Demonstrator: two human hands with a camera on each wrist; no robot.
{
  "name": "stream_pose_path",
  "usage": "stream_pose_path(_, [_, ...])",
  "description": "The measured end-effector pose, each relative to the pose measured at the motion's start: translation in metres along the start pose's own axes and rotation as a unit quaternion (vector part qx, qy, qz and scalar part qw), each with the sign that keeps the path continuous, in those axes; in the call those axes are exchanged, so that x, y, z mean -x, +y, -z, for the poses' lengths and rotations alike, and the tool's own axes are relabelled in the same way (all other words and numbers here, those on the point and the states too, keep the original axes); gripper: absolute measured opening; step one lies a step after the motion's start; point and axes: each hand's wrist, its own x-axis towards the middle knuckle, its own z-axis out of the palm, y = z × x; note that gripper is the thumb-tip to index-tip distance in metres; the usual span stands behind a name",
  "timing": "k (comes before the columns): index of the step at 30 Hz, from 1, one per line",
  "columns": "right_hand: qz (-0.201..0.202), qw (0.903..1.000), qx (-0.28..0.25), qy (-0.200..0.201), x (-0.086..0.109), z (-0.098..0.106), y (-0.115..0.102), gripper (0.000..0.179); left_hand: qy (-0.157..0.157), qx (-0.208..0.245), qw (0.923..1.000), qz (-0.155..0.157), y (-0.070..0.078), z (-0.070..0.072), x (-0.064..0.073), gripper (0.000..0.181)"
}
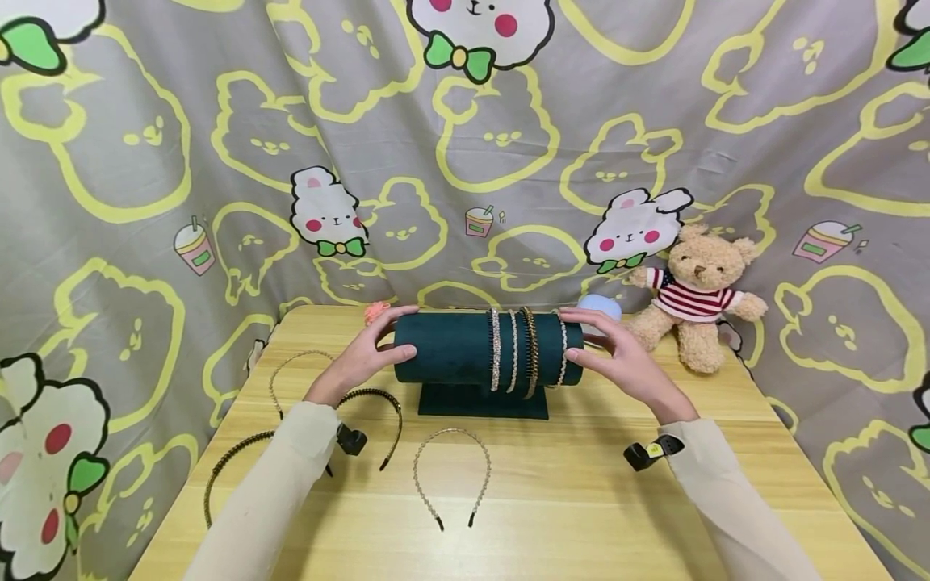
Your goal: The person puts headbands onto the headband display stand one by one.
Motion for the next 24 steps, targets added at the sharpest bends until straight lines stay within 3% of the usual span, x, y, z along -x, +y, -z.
stream_pose_path(10, [0.000,0.9998,-0.003,-0.021,-0.009,-0.007,-0.005,0.051,-0.001,0.000,1.0000,0.000,0.001,0.000,0.000,0.069])
stream_pose_path(24, [0.013,0.9997,0.015,-0.016,-0.016,-0.013,-0.007,0.051,-0.001,-0.003,1.0000,0.001,0.001,0.001,0.001,0.070])
